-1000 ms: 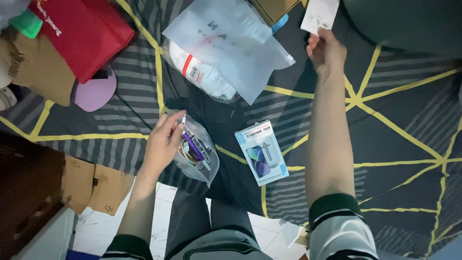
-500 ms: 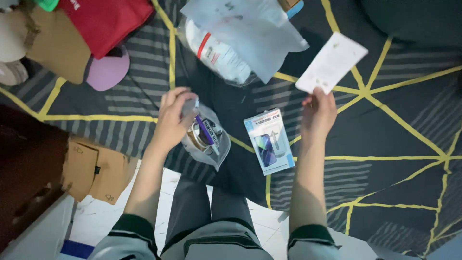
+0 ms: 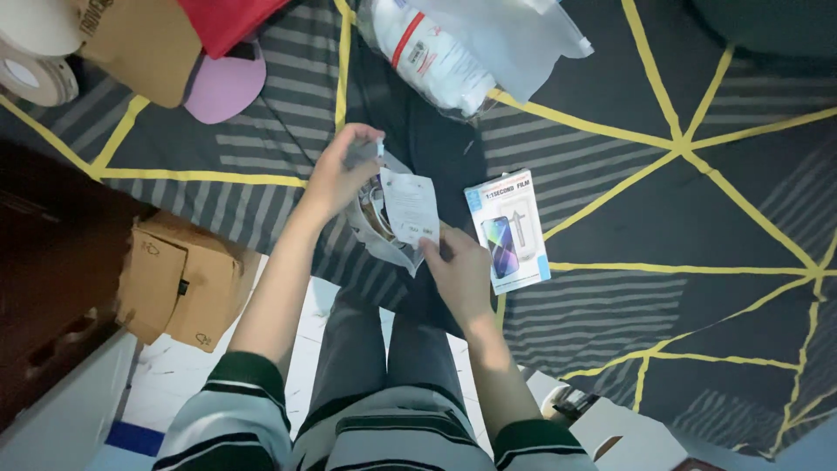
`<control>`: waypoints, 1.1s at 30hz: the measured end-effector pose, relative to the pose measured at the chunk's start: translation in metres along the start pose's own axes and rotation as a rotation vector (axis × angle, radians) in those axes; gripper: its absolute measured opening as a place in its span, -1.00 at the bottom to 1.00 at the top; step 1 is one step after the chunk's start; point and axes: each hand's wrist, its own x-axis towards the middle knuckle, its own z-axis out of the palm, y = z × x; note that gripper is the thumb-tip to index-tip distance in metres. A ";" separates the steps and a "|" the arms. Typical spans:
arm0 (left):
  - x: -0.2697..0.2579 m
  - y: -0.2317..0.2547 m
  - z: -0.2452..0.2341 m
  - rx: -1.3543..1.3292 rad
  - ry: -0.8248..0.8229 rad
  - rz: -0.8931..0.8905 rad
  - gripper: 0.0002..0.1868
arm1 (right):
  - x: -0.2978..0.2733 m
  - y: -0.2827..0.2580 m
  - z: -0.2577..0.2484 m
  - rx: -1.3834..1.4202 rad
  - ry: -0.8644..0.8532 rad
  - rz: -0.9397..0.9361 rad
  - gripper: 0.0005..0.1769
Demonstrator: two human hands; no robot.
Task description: Unpacking and sorting various items including electronics and accessories from a drawer onto a bed
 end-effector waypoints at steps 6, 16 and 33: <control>0.005 0.000 -0.001 -0.238 -0.096 -0.079 -0.68 | -0.006 -0.005 -0.004 -0.137 -0.069 -0.115 -0.79; 0.005 0.012 -0.004 -0.204 -0.163 -0.091 -0.72 | 0.016 -0.002 0.010 -0.113 -0.256 0.013 -0.63; 0.011 -0.011 0.011 -0.323 -0.170 -0.073 -0.90 | 0.034 0.005 0.037 -0.253 0.188 -0.272 -0.64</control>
